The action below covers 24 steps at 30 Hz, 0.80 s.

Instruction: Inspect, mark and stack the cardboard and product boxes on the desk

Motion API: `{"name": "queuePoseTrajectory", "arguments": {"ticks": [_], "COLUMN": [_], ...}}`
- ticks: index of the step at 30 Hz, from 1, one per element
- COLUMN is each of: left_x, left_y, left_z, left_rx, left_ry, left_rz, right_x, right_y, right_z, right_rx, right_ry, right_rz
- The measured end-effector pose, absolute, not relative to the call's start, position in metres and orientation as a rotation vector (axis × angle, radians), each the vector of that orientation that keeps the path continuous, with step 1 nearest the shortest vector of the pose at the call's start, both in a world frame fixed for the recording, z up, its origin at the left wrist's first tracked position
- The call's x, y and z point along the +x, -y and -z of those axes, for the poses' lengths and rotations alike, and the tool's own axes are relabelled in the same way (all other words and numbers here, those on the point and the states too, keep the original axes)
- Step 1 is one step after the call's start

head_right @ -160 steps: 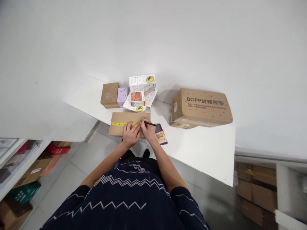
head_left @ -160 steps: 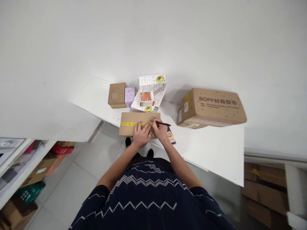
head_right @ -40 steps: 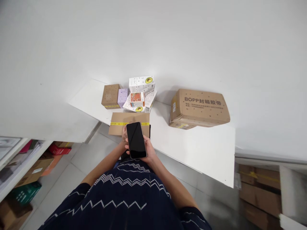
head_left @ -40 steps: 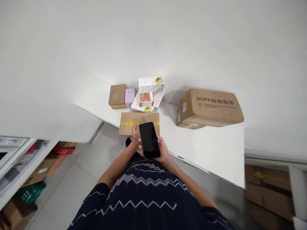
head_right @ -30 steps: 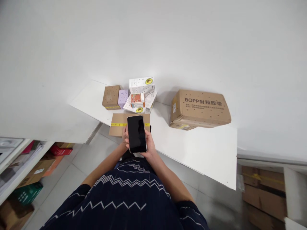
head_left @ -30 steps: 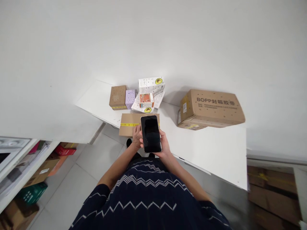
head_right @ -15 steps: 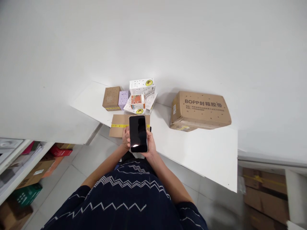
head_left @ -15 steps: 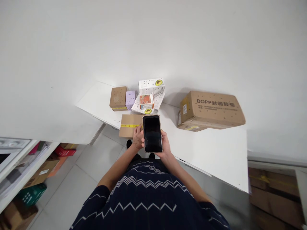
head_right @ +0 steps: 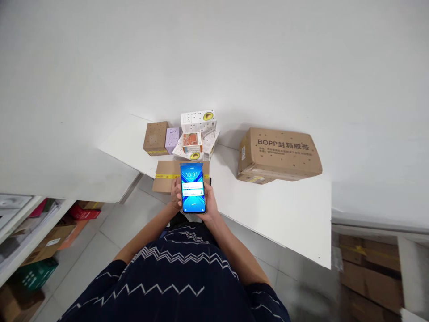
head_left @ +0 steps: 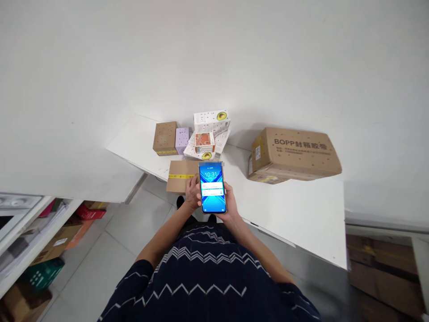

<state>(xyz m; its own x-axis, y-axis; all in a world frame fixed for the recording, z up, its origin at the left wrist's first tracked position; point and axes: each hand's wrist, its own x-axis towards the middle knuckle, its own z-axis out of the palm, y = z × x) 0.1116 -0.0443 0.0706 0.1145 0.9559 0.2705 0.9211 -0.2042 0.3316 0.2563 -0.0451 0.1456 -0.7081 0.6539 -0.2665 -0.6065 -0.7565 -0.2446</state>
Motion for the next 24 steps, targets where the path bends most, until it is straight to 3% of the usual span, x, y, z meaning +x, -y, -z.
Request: {"name": "queuePoseTrajectory", "arguments": {"ticks": [17, 24], "left_x": [0.106, 0.111], "left_y": [0.045, 0.046], "left_z": [-0.057, -0.062], "left_rx": [2.398, 2.489], "left_ry": [-1.99, -2.0], "left_rz": [-0.687, -0.674], "right_x": [0.268, 0.326], "right_y": [0.049, 0.062], "right_z": [-0.142, -0.109], "right_rx": [-0.531, -0.975], "right_ry": [0.239, 0.381], "right_rz": [-2.366, -1.843]}}
